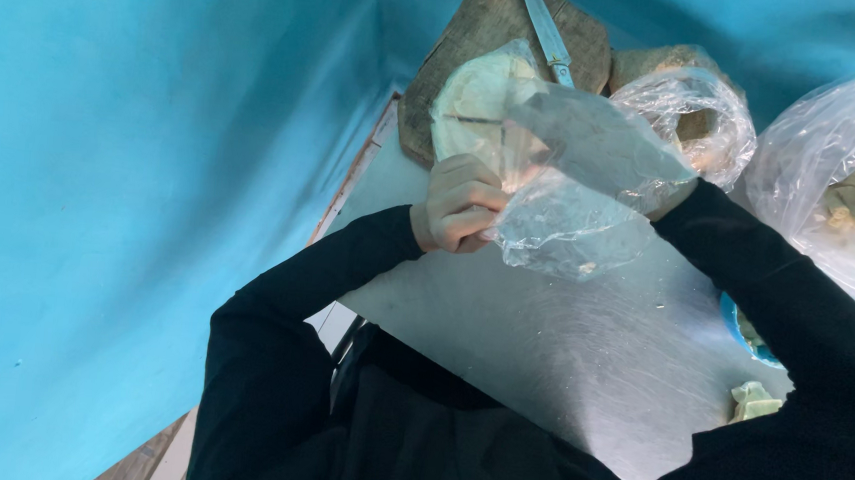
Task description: The person folds thin square pastry sheets into triangular filled pastries at a metal table, pressing the edges closed by hand and setting finished pastries aside. Near the end, they cut a wrapped block of dough with a knife and handle the dough pieces.
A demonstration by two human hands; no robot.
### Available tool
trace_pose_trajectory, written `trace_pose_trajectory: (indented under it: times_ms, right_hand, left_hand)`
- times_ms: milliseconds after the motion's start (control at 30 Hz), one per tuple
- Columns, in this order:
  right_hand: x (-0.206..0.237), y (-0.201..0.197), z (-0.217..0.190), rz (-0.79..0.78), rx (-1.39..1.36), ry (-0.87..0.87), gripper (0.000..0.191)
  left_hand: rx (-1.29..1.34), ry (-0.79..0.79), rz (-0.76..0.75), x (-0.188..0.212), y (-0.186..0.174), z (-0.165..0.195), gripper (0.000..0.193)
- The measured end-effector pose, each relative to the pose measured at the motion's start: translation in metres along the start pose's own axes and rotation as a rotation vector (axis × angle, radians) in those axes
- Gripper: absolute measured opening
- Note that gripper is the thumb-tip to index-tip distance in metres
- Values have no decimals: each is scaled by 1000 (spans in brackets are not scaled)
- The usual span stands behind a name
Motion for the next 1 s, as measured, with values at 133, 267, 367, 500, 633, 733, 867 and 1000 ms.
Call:
trace_pose_trajectory:
  times_ms: [133, 267, 367, 500, 633, 733, 867, 1000]
  right_hand:
    - [13, 24, 25, -31, -177, 75, 60]
    - [7, 8, 18, -17, -65, 8, 58]
    - [-4, -9, 1, -7, -15, -29, 57]
    - [-13, -15, -12, -21, -81, -12, 55]
    - [-10, -14, -14, -8, 18, -81, 53]
    - [-7, -13, -13, -5, 52, -114, 51]
    - [-3, -14, -16, -10, 238, -238, 50]
    - [-7, -14, -7, -70, -212, 83, 35]
  left_hand:
    - [-25, 4, 6, -1, 2, 0, 19]
    - [-31, -3, -33, -3, 1, 0, 20]
    - [-30, -11, -51, -3, 0, -1, 18]
    - [-31, -21, -68, -2, 3, -1, 19]
    - [-34, -21, -75, 2, 5, -1, 22]
    - [-9, -41, -39, 6, 5, -2, 19]
    - [-1, -69, -45, 8, 5, -4, 20]
    - [-6, -87, -48, 7, 5, -4, 20]
Point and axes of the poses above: each hand's wrist, its own x-axis away from the middle knuckle, its own y-axis out of the palm, z = x × y, the point moved 6 cm from there along -x, towards the middle knuckle, and after that the axes turned 8 degrees about z, right-handed, at the moved point
